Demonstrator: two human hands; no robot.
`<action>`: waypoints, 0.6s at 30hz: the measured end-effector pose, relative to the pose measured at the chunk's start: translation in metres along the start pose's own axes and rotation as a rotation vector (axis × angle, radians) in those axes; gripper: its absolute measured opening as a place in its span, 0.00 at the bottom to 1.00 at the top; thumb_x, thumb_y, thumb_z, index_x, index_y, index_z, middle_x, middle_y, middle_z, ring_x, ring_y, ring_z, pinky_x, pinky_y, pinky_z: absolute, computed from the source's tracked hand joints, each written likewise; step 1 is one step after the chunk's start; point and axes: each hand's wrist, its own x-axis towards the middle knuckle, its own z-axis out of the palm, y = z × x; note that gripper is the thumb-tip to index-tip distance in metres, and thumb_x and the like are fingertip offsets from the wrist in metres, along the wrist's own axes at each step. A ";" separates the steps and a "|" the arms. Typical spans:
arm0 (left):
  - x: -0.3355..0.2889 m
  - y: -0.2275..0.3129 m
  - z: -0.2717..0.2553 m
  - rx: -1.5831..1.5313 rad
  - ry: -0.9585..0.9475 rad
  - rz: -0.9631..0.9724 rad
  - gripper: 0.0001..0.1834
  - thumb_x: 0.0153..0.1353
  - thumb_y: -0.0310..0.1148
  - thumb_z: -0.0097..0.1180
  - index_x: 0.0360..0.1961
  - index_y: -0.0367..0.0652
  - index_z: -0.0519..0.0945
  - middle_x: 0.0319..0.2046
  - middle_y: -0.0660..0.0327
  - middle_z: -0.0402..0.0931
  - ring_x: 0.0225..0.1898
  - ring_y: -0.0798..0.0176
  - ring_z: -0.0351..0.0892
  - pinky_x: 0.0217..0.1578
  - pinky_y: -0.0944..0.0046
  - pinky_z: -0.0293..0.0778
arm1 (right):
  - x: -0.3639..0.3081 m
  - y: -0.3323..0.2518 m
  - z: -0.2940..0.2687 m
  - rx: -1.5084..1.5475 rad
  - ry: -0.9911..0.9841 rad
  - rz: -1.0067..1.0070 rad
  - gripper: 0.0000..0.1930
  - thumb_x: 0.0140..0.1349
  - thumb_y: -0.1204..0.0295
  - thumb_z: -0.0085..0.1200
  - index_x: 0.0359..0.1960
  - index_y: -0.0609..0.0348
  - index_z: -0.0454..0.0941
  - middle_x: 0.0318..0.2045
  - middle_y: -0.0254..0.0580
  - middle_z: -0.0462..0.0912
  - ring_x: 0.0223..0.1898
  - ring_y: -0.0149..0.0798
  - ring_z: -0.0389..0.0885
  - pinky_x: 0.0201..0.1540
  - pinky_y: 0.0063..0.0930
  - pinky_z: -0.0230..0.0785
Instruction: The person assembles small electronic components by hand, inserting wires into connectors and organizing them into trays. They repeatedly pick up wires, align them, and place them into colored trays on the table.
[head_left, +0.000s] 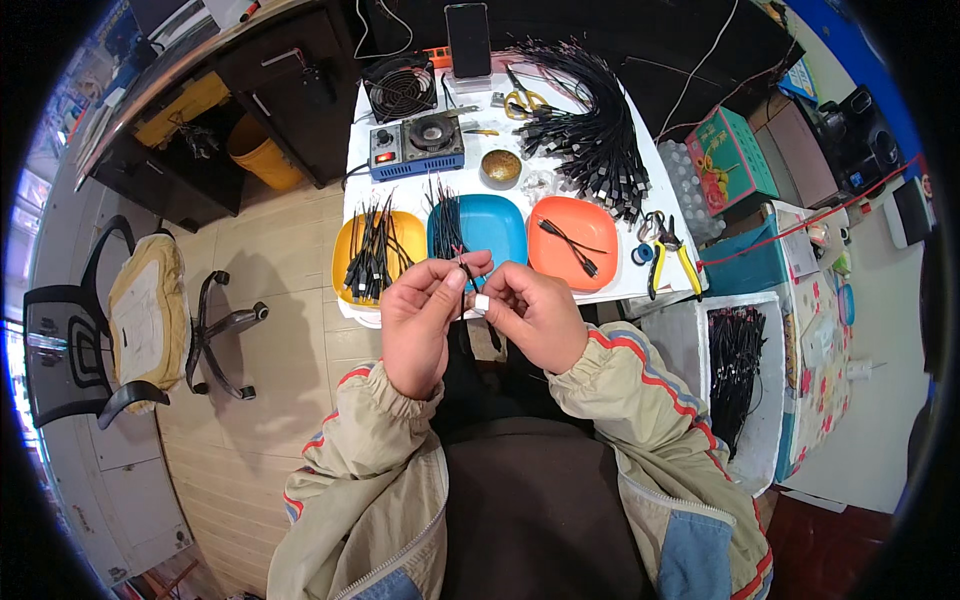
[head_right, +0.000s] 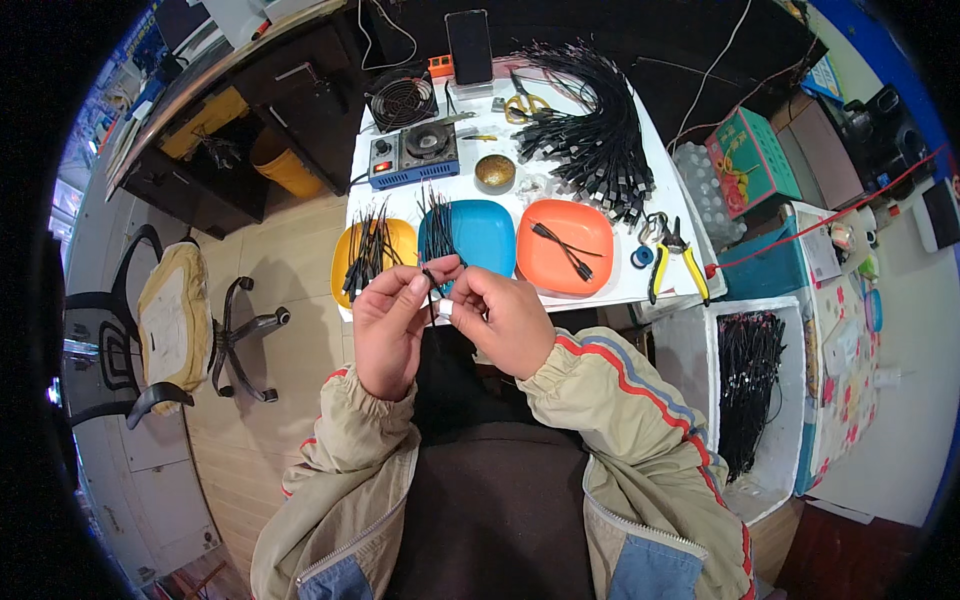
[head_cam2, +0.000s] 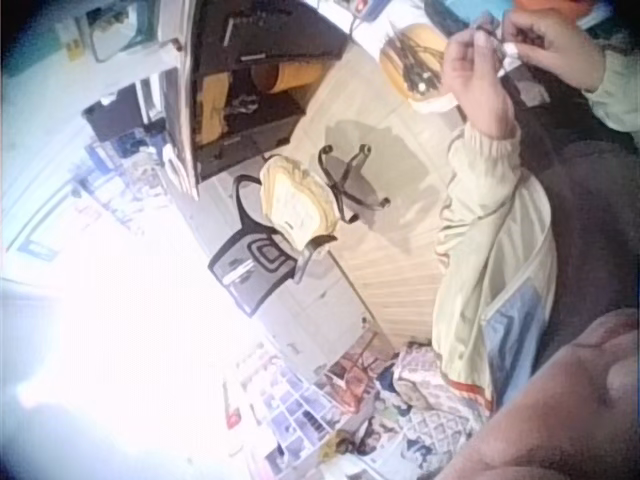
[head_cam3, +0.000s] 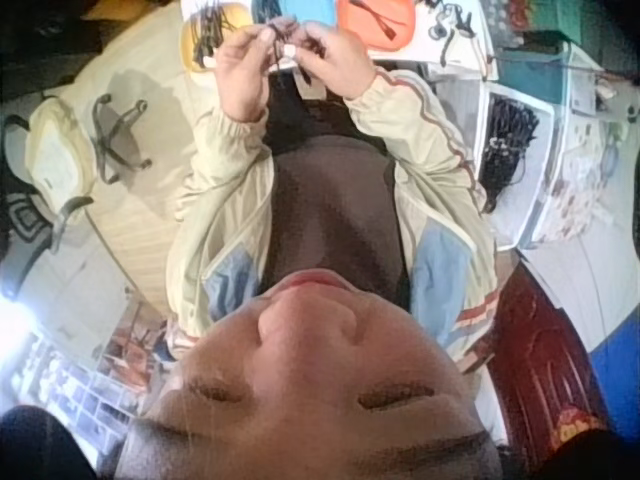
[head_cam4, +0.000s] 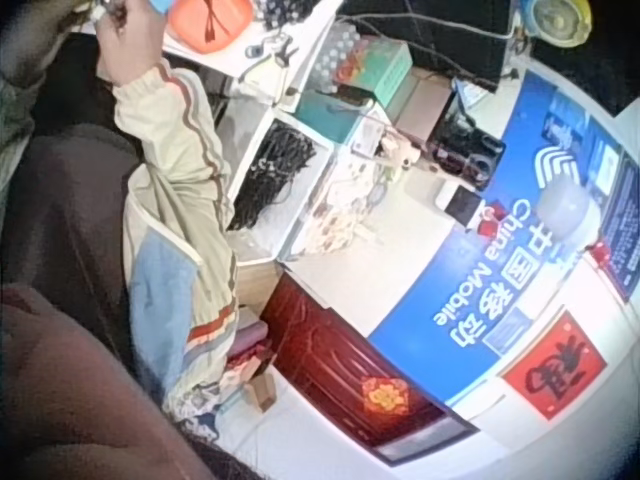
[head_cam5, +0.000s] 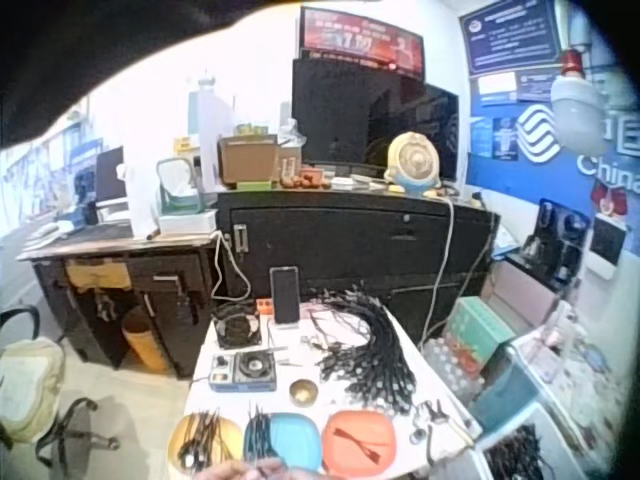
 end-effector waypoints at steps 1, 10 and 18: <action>-0.002 -0.002 0.002 0.004 -0.001 0.016 0.08 0.66 0.25 0.49 0.41 0.33 0.77 0.47 0.49 0.78 0.40 0.68 0.79 0.46 0.70 0.74 | -0.003 0.000 0.001 0.004 0.013 -0.007 0.08 0.58 0.74 0.58 0.32 0.63 0.72 0.23 0.39 0.77 0.23 0.32 0.77 0.27 0.24 0.68; -0.011 -0.013 0.016 0.093 -0.051 0.150 0.09 0.67 0.25 0.47 0.41 0.31 0.77 0.41 0.52 0.78 0.40 0.65 0.78 0.44 0.67 0.74 | -0.016 -0.003 -0.014 0.010 -0.009 -0.009 0.07 0.60 0.73 0.60 0.33 0.61 0.74 0.26 0.28 0.77 0.26 0.17 0.72 0.29 0.13 0.65; -0.021 -0.013 0.012 0.182 -0.172 0.077 0.08 0.67 0.25 0.48 0.42 0.31 0.76 0.30 0.59 0.77 0.27 0.72 0.73 0.29 0.73 0.67 | -0.011 -0.010 -0.019 0.304 0.082 -0.084 0.06 0.59 0.78 0.58 0.36 0.63 0.74 0.28 0.32 0.76 0.27 0.20 0.73 0.29 0.14 0.66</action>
